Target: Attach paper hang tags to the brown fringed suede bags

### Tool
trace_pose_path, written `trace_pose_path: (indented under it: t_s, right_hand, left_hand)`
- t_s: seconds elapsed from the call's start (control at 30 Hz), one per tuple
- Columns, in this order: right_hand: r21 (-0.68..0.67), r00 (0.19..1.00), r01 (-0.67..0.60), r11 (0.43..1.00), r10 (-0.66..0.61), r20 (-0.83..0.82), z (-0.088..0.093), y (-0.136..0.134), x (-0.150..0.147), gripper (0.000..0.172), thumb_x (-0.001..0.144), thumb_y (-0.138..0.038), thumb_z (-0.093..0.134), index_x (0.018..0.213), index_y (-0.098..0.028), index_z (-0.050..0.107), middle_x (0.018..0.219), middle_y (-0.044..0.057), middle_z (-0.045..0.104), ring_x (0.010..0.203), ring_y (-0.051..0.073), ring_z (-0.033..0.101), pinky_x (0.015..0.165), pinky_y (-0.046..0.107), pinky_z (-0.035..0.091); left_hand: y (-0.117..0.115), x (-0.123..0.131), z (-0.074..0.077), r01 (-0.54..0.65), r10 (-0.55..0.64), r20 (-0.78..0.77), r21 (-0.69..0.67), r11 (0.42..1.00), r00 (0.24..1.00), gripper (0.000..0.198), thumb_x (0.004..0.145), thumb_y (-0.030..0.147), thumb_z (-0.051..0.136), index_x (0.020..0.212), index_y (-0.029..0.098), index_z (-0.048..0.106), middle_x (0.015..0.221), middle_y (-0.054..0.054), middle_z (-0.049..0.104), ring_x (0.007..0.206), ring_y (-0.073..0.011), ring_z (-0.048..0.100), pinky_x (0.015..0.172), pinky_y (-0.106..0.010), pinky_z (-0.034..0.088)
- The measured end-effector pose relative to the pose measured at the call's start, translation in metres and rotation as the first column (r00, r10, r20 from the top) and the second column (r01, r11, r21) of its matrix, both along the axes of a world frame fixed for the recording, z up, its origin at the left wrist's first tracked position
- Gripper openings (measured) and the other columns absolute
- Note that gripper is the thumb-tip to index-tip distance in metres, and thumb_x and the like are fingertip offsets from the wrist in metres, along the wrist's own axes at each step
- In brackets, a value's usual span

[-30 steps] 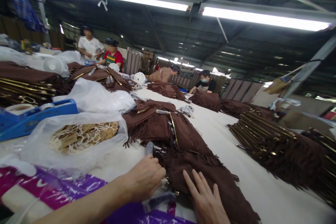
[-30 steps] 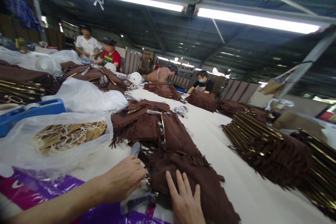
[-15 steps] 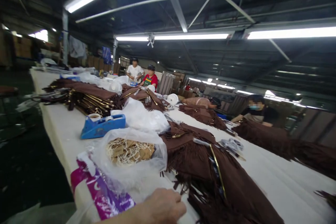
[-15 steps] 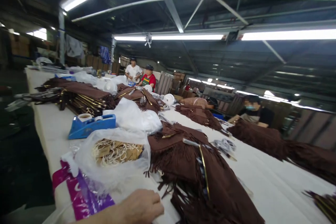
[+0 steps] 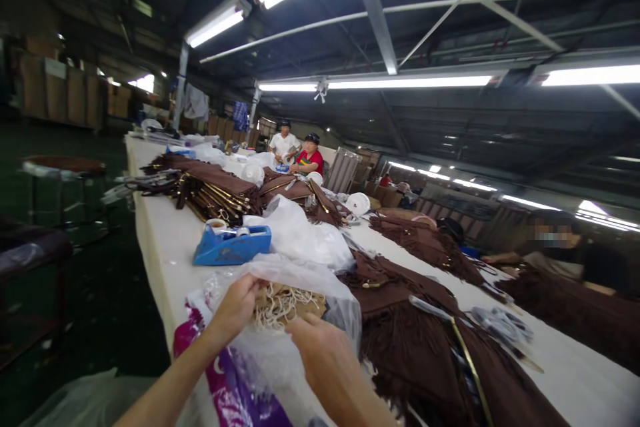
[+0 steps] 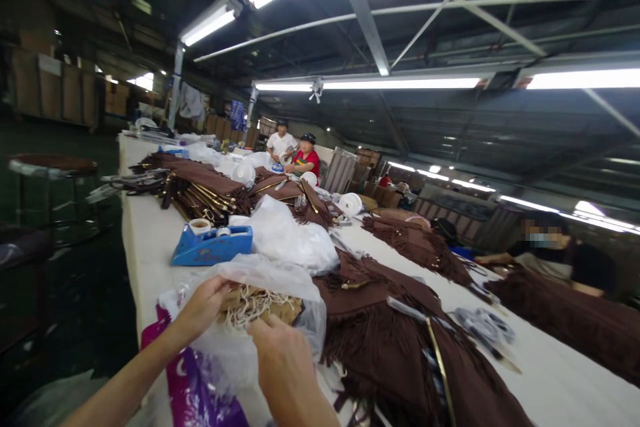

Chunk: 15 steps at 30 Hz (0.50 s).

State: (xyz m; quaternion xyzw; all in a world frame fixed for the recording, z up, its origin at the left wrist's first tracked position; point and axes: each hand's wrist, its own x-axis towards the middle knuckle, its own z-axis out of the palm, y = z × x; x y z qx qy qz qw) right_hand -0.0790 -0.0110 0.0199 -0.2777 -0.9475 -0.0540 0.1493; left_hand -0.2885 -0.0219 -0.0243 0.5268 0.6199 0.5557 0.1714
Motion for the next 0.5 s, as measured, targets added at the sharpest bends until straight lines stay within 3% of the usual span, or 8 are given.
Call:
trace_pose_path:
  t_s: [0.1,0.23,0.37,0.5]
  right_hand:
    - [0.1,0.99,0.009,0.995,-0.023,0.138,-0.009,0.018,-0.055,0.027,0.089,-0.003,0.05,0.094,-0.023,0.067,0.093,0.004,0.071,0.073,0.018,0.071,0.055,0.021,0.048]
    - [0.111,0.989,-0.055,0.992,0.039,0.142,-0.028,0.037,-0.087,0.023,0.094,-0.008,0.05,0.104,-0.02,0.067,0.096,0.009,0.071,0.082,0.024,0.071,0.063,0.028,0.052]
    - [0.085,0.994,-0.077,0.993,0.069,0.083,-0.032,0.045,-0.083,0.022,0.092,-0.006,0.05,0.095,-0.018,0.069,0.091,0.009,0.073,0.081,0.024,0.071,0.065,0.028,0.052]
    - [0.04,0.999,-0.039,0.998,0.04,-0.019,-0.023,0.039,-0.05,0.023,0.088,-0.002,0.048,0.089,-0.018,0.066,0.086,0.007,0.073,0.077,0.02,0.07,0.065,0.023,0.048]
  left_hand:
    - [-0.002,0.0,-0.005,-0.013,0.013,0.049,0.007,1.0,0.999,0.038,0.079,0.032,0.04,0.096,0.013,0.069,0.103,-0.012,0.072,0.103,-0.0297,0.064,0.1,-0.042,0.046]
    - [0.003,0.0,-0.013,-0.024,0.023,0.097,0.014,1.0,0.995,0.039,0.082,0.032,0.039,0.1,0.012,0.067,0.104,-0.012,0.071,0.106,-0.0283,0.063,0.102,-0.042,0.044]
    - [0.01,-0.002,-0.025,-0.004,0.005,0.105,-0.006,1.0,0.994,0.039,0.081,0.028,0.037,0.102,0.013,0.067,0.105,-0.011,0.071,0.112,-0.0273,0.06,0.107,-0.043,0.04]
    - [0.012,-0.002,-0.034,0.053,-0.049,0.057,-0.062,0.997,0.997,0.039,0.073,0.02,0.039,0.097,0.016,0.07,0.101,-0.008,0.073,0.114,-0.0255,0.058,0.109,-0.04,0.039]
